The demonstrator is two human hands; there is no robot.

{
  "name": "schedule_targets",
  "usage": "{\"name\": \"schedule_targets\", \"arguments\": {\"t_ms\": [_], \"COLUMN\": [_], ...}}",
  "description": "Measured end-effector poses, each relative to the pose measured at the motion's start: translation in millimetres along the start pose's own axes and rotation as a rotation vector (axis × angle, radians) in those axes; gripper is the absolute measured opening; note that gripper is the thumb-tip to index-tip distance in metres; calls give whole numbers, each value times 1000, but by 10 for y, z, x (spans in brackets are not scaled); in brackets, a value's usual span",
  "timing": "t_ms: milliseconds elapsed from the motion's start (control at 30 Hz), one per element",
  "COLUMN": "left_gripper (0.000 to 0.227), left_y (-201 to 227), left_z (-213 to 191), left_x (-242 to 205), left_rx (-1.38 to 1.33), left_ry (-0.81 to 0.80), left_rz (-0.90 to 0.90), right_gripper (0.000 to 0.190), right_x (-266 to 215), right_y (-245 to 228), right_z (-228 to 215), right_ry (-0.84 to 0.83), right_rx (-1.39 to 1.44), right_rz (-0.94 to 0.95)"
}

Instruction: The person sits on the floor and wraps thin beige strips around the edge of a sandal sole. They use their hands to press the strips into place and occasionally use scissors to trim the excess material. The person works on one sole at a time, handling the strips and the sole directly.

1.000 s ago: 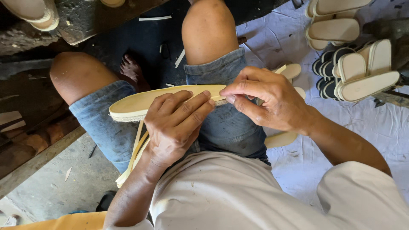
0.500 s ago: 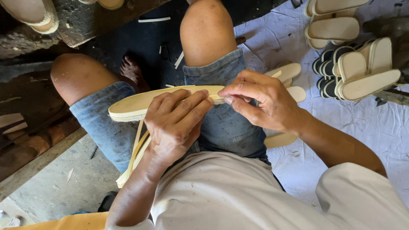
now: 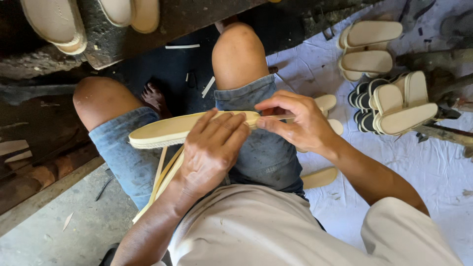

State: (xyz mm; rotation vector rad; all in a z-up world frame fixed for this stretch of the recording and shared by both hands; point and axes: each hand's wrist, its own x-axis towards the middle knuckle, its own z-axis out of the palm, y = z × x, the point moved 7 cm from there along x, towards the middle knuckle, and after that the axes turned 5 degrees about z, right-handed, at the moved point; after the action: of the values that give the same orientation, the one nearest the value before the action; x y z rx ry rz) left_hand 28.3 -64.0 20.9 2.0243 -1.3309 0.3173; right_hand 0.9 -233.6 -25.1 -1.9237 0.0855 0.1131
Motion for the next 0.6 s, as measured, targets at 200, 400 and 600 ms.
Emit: {"name": "schedule_targets", "arguments": {"t_ms": [200,400,600], "left_gripper": [14,10,7], "left_y": [-88,-87,-120], "left_z": [10,-113,-83], "left_x": [-51,25,29], "left_rx": [-47,-131,-193], "left_ry": [25,97,71], "left_rz": [39,8,-22], "right_gripper": [16,12,12], "right_x": [-35,53,57], "right_y": [-320,-423,-465], "right_z": [-94,-171,-147], "right_ry": [31,-36,-75], "right_rx": [38,-16,20], "right_rz": [62,44,42]}}
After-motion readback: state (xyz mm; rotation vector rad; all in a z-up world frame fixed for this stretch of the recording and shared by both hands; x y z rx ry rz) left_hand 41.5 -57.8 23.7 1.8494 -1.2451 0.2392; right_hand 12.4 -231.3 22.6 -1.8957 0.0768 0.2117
